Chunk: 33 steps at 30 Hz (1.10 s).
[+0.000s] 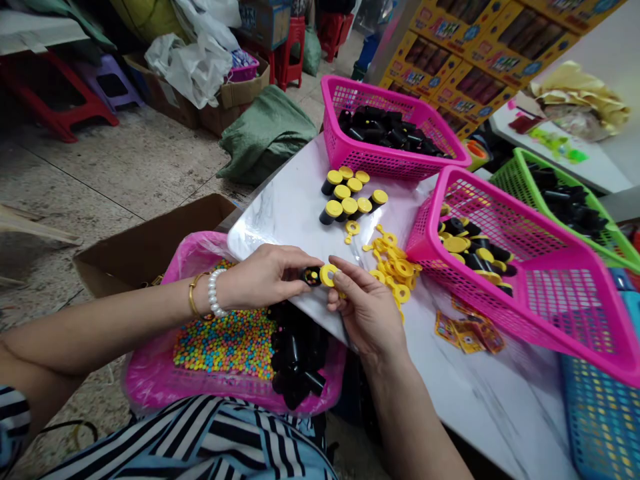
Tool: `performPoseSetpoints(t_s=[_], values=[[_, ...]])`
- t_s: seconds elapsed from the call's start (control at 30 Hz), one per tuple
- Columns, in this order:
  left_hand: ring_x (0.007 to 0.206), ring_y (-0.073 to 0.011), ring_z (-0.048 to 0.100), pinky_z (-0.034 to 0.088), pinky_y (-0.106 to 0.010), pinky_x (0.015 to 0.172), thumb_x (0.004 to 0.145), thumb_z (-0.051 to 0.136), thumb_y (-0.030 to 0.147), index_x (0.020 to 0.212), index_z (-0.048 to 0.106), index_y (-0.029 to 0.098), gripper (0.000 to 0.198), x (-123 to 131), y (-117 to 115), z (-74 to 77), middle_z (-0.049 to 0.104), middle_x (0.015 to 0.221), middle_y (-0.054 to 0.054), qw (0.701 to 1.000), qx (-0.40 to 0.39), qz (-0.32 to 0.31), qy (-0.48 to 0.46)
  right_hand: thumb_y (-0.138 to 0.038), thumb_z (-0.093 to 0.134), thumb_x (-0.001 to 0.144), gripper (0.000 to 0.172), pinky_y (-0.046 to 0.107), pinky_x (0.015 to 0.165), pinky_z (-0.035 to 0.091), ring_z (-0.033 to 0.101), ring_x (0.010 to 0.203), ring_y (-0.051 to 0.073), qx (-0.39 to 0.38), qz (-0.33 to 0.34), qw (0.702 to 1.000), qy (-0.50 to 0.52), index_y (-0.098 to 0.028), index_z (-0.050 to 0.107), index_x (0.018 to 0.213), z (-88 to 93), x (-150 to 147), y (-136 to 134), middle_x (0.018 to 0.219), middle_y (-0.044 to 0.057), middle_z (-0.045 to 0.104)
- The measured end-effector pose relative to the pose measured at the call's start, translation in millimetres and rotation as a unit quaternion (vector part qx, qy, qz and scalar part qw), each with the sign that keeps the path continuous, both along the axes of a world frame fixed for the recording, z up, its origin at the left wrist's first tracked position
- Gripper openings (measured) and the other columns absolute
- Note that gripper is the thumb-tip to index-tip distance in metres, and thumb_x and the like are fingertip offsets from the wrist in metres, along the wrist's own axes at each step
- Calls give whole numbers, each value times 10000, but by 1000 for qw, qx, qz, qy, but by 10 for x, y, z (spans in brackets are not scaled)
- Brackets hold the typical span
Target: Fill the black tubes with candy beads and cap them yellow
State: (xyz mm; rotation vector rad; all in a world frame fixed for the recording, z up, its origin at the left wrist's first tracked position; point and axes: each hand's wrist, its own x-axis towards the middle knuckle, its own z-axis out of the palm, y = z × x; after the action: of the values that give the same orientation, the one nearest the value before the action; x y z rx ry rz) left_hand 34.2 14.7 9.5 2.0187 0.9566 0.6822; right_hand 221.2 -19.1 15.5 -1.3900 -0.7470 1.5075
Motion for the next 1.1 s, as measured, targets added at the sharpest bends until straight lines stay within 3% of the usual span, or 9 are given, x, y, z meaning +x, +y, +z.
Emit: performPoseSetpoints(t_s=[0.07, 0.2, 0.5, 0.7, 0.8, 0.9, 1.0, 1.1], values=[[787, -153, 623, 479, -268, 763, 766, 713, 153, 1071, 705, 161, 306, 41, -1, -53, 697, 905, -42, 1000, -16, 19, -13, -306, 904, 541, 393, 168, 403, 470, 523, 464, 55, 3, 6, 1000, -6, -175, 735, 871, 13, -33, 14, 674, -2, 640], [707, -126, 592, 466, -251, 711, 724, 789, 219, 947, 683, 159, 255, 83, -37, -112, 685, 886, -22, 997, -20, 59, -34, -310, 893, 564, 344, 184, 399, 480, 546, 453, 74, 24, 26, 999, -32, -153, 676, 780, 19, -77, 5, 675, 21, 665], [674, -117, 600, 429, -224, 661, 741, 803, 285, 947, 655, 147, 289, 97, -50, -103, 688, 792, -1, 997, -44, 59, -37, -303, 871, 594, 321, 183, 417, 467, 543, 449, 72, 8, 22, 998, -61, -153, 662, 787, 3, -117, -10, 642, 12, 648], [687, -138, 622, 462, -248, 681, 734, 786, 247, 968, 680, 147, 276, 81, -41, -87, 702, 782, -18, 997, -45, 55, -27, -319, 836, 661, 299, 198, 435, 478, 544, 448, 76, 39, 33, 994, -93, -164, 634, 817, -22, -126, -26, 635, -4, 638], [610, -121, 617, 476, -229, 599, 772, 702, 182, 1014, 694, 144, 245, 49, -45, -22, 711, 758, -21, 987, -148, 16, -68, -336, 829, 682, 315, 225, 475, 516, 576, 474, 92, 49, 44, 993, -97, -171, 616, 846, -28, -117, -41, 670, -1, 653], [585, -113, 634, 498, -208, 527, 896, 554, 248, 980, 710, 125, 215, 45, -38, 45, 726, 784, -52, 932, -327, -36, -149, -382, 800, 731, 331, 231, 523, 530, 617, 527, 112, 37, 68, 992, -100, -178, 600, 898, -24, -98, -62, 673, 2, 654], [657, -114, 673, 565, -228, 636, 940, 518, 255, 945, 726, 116, 249, 83, -21, 74, 728, 764, -60, 880, -436, -15, -189, -431, 765, 771, 346, 243, 570, 541, 638, 578, 121, 21, 94, 988, -122, -183, 582, 929, -21, -76, -80, 719, 11, 658], [687, -105, 688, 583, -266, 753, 939, 524, 190, 943, 742, 134, 225, 136, 1, 66, 726, 750, -42, 855, -478, 20, -201, -450, 755, 777, 361, 242, 577, 533, 626, 584, 117, 26, 105, 985, -134, -204, 542, 934, -29, -62, -70, 715, -3, 639]])
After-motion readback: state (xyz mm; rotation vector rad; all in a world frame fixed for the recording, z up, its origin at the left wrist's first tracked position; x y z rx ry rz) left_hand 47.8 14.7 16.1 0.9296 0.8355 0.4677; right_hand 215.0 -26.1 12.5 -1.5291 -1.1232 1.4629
